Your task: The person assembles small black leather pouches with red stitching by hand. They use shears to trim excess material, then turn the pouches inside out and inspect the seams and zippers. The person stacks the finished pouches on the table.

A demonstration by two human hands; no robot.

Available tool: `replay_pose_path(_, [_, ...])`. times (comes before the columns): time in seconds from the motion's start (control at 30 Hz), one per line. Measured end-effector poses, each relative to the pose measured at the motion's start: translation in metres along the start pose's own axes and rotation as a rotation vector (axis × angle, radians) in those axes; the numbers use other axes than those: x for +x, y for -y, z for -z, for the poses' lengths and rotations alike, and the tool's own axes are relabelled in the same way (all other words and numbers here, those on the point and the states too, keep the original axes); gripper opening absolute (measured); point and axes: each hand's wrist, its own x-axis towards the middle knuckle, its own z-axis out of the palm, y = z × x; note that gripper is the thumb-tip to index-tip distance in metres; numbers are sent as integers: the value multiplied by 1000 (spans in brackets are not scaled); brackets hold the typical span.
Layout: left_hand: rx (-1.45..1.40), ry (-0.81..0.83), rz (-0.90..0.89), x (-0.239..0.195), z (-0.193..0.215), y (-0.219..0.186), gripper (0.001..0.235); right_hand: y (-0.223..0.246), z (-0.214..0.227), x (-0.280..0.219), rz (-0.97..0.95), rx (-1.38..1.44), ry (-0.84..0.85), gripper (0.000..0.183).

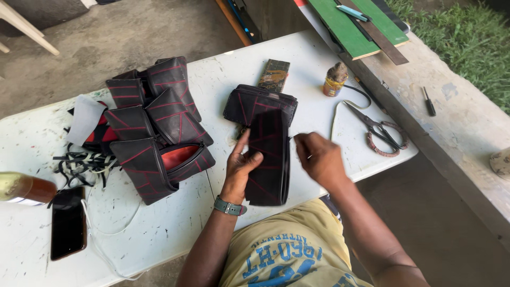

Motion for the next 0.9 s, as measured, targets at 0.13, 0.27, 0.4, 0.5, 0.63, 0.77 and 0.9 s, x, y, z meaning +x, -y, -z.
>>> replay_pose_path(0.13, [31,85,16,-12,-2,-6,88,-6,29,29,16,-146,-24,14])
replay_pose_path(0.27, [-215,3,204,-17,-12,-24,75,21,52,17,279,43,3,40])
replay_pose_path(0.4, [-354,166,468,-43,-14,-25,63,44,40,-25,258,221,-16,31])
replay_pose_path(0.5, [-279,633,281,-67,-5,-30,63,39,25,-42,44,414,-87,26])
replay_pose_path(0.63, [639,546,381,-78,0,-44,40,28,0,-55,-153,628,372,6])
replay_pose_path(0.77, [1116,727,153,-78,-11,-51,36,38,-20,-88,-183,611,547,11])
replay_pose_path(0.9, [951,616,-85,-87,-26,-55,32,22,-20,-119,-145,801,437,22])
